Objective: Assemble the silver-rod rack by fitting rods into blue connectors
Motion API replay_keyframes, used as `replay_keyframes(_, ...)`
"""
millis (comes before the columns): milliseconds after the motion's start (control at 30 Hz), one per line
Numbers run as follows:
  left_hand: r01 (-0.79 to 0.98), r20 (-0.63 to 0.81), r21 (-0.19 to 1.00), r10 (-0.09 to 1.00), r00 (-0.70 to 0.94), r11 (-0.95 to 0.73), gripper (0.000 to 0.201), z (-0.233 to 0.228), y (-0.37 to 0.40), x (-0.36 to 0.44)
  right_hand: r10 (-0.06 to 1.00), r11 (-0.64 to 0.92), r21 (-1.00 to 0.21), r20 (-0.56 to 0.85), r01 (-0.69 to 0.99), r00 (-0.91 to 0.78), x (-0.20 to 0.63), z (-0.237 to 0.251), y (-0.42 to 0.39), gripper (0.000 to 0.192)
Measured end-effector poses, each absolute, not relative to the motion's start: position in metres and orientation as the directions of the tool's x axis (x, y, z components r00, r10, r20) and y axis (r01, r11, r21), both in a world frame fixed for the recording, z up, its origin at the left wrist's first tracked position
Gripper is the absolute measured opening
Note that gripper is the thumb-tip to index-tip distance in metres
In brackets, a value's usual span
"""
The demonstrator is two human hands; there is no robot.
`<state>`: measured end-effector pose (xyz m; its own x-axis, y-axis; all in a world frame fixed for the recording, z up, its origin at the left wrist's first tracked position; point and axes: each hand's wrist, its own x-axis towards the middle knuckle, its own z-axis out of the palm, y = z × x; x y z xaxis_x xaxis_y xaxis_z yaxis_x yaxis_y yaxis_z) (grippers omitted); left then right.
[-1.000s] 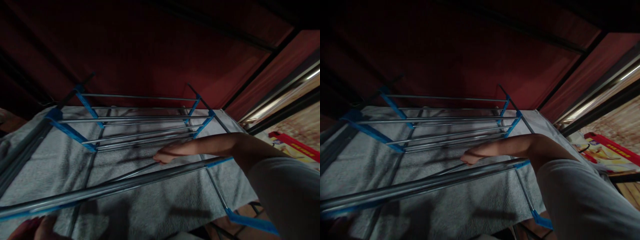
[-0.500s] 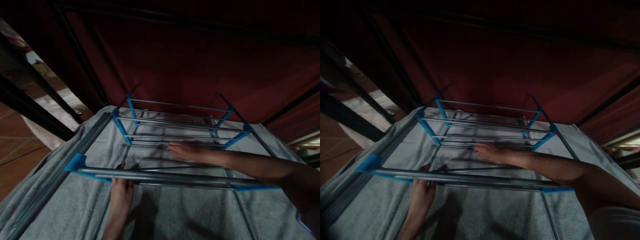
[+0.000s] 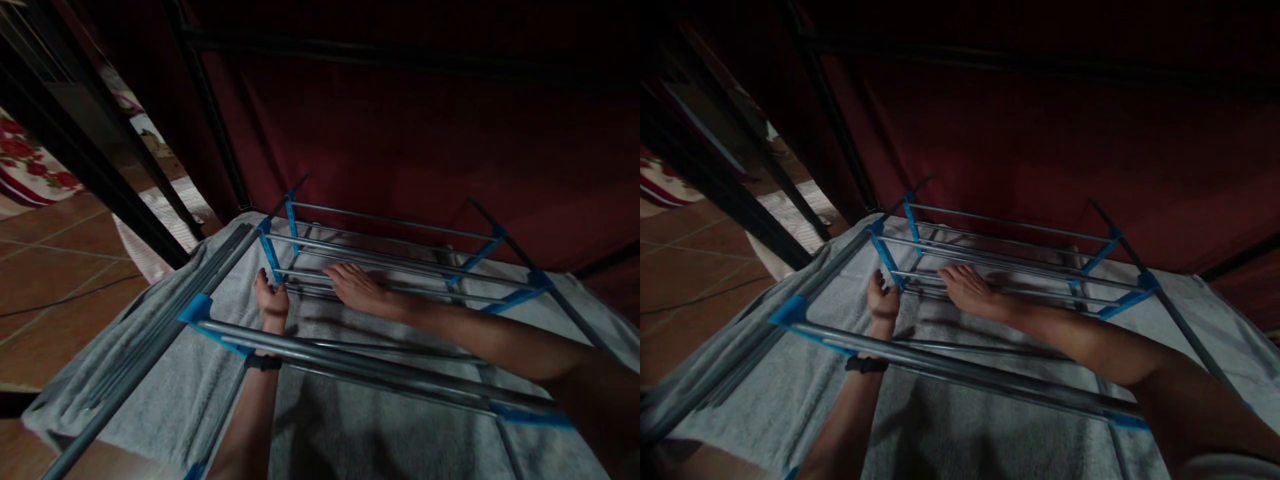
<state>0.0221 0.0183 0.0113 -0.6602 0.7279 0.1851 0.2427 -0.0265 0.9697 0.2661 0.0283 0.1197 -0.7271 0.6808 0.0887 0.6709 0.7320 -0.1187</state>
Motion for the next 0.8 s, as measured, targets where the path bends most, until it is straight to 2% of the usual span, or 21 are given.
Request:
replay_keyframes(100, 0.145, 0.155, 0.986, 0.728, -0.667, -0.077, 0.065, 0.022, 0.037, 0.019, 0.715, 0.691, -0.150, 0.001, 0.707, -0.699, 0.244, 0.121, 0.044, 0.039)
replay_keyframes(233, 0.168, 0.229, 0.973, 0.752, -0.618, -0.159, 0.061, 0.030, 0.046, 0.015, 0.708, 0.666, -0.233, -0.101, 0.708, -0.699, 0.217, 0.118, 0.056, 0.036)
replay_keyframes(333, 0.149, 0.230, 0.973, 0.737, -0.635, -0.175, 0.055, 0.034, 0.048, 0.012, 0.702, 0.672, -0.249, -0.087, 0.698, -0.707, 0.208, 0.116, 0.062, 0.033)
replay_keyframes(500, 0.071, 0.244, 0.966, 0.784, -0.571, -0.249, 0.044, 0.045, 0.049, 0.011, 0.709, 0.679, -0.244, -0.028, 0.692, -0.705, 0.209, 0.123, 0.066, 0.028)
replay_keyframes(733, -0.055, 0.175, 0.967, 0.806, -0.565, -0.249, 0.036, 0.048, 0.049, 0.008, 0.705, 0.686, -0.210, -0.044, 0.696, -0.708, 0.208, 0.135, 0.059, 0.031)
replay_keyframes(800, -0.105, 0.174, 0.954, 0.806, -0.566, -0.280, 0.027, 0.047, 0.053, 0.009, 0.702, 0.687, -0.200, -0.064, 0.698, -0.709, 0.207, 0.137, 0.059, 0.032)
